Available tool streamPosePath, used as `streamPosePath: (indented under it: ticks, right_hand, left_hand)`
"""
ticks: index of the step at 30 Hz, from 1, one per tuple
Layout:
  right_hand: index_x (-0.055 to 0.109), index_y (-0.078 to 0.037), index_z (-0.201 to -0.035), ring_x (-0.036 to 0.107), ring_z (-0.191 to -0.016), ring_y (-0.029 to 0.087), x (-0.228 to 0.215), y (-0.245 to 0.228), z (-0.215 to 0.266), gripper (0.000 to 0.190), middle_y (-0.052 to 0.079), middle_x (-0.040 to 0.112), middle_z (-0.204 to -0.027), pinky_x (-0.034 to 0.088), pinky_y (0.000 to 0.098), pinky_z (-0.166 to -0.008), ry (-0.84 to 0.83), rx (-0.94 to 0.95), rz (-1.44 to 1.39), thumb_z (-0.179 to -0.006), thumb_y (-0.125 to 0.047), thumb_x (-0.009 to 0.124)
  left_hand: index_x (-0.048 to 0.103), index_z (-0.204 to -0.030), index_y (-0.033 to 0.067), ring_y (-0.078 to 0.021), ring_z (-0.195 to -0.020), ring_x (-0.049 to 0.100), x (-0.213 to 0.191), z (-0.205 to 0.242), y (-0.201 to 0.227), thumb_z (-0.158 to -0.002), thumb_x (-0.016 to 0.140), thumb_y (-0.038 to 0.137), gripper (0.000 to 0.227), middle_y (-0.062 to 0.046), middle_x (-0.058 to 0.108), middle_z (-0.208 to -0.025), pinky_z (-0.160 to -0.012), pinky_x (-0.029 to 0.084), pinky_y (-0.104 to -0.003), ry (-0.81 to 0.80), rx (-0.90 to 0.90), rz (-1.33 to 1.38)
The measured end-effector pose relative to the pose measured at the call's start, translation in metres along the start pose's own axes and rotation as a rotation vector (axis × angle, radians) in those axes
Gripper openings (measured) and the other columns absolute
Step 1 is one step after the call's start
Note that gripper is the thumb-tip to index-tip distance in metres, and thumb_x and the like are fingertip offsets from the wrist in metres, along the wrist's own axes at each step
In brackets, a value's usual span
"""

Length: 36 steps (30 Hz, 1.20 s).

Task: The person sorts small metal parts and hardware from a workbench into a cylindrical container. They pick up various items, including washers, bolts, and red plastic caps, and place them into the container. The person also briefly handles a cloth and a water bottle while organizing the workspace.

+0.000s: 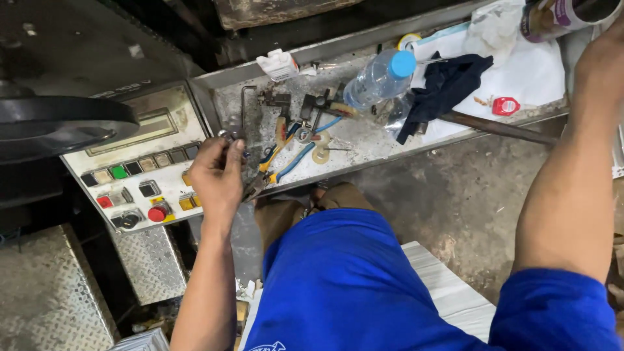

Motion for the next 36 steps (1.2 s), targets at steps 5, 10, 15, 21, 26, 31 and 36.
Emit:
streamPosePath:
  ticks: [5, 10, 15, 21, 26, 31, 36]
  right_hand:
    - [0.075, 0.022, -0.129, 0.070, -0.096, 0.035, -0.172, -0.154, -0.068, 0.029, 0.031, 0.077, -0.119, 0.056, 0.0403, -0.082, -0.207, -0.049, -0.883, -0.105, 0.031, 0.063]
    - [0.074, 0.009, -0.131, 0.059, -0.075, 0.019, -0.245, -0.238, -0.063, 0.024, 0.015, 0.070, -0.096, 0.043, 0.0271, -0.060, -0.717, 0.225, -0.977, -0.109, 0.014, 0.067]
    - [0.068, -0.002, -0.137, 0.079, -0.084, 0.025, -0.303, -0.326, -0.015, 0.067, 0.016, 0.071, -0.098, 0.062, 0.0280, -0.074, -1.021, 0.383, -1.595, -0.075, 0.019, 0.079]
    - [0.084, -0.012, -0.106, 0.073, -0.076, 0.021, -0.329, -0.356, -0.008, 0.020, 0.007, 0.077, -0.094, 0.060, 0.0302, -0.065, -0.564, 0.168, -1.486, -0.087, -0.008, 0.088]
    - [0.082, -0.007, -0.101, 0.078, -0.082, 0.027, -0.333, -0.350, -0.011, 0.010, 0.011, 0.078, -0.095, 0.065, 0.0355, -0.072, -0.500, 0.103, -1.409, -0.091, -0.002, 0.082]
    - [0.081, -0.004, -0.099, 0.076, -0.084, 0.032, -0.323, -0.288, -0.038, 0.025, 0.017, 0.077, -0.094, 0.061, 0.0408, -0.074, -0.553, 0.192, -1.354, -0.104, -0.026, 0.069]
    - [0.065, 0.012, -0.092, 0.049, -0.066, 0.022, -0.282, -0.157, -0.056, 0.023, 0.026, 0.077, -0.114, 0.036, 0.0317, -0.058, -0.456, 0.210, -0.878, -0.108, 0.020, 0.081]
  left_hand:
    - [0.073, -0.105, -0.0102, -0.0197, -0.078, 0.059, 0.006, 0.001, 0.019, -0.094, 0.080, -0.004, 0.015, -0.014, 0.069, -0.102, -0.069, 0.049, -0.030, -0.031, 0.155, 0.043]
    - [0.073, -0.115, -0.0019, -0.0188, -0.076, 0.059, 0.017, 0.011, 0.038, -0.094, 0.074, -0.006, 0.021, -0.011, 0.070, -0.104, -0.067, 0.048, -0.031, -0.138, 0.290, -0.031]
    - [0.075, -0.121, 0.0098, -0.0364, -0.105, 0.073, 0.053, 0.036, 0.052, -0.101, 0.065, 0.009, 0.022, -0.013, 0.073, -0.111, -0.088, 0.062, -0.046, -0.295, 0.479, -0.034]
    - [0.073, -0.110, 0.0057, -0.0329, -0.088, 0.071, 0.072, 0.041, 0.090, -0.106, 0.053, 0.013, 0.022, -0.011, 0.068, -0.100, -0.074, 0.062, -0.041, -0.332, 0.798, -0.127]
    - [0.075, -0.114, 0.0085, -0.0321, -0.088, 0.072, 0.078, 0.045, 0.095, -0.105, 0.060, 0.015, 0.019, -0.010, 0.071, -0.103, -0.073, 0.062, -0.041, -0.279, 0.782, -0.156]
    - [0.071, -0.129, 0.0050, -0.0416, -0.102, 0.074, 0.065, 0.048, 0.089, -0.098, 0.076, 0.015, 0.032, -0.020, 0.071, -0.125, -0.079, 0.062, -0.050, -0.236, 0.652, -0.032]
    - [0.068, -0.130, 0.0075, -0.0237, -0.099, 0.068, 0.046, 0.063, 0.035, -0.097, 0.075, 0.017, 0.035, -0.017, 0.065, -0.135, -0.077, 0.059, -0.034, -0.233, 0.414, -0.121]
Point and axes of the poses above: each hand's wrist, its own z-axis away from the middle knuckle, its own x-axis out of the palm, y = z × x, the point moved 3 cm from there along -z, towards the middle knuckle
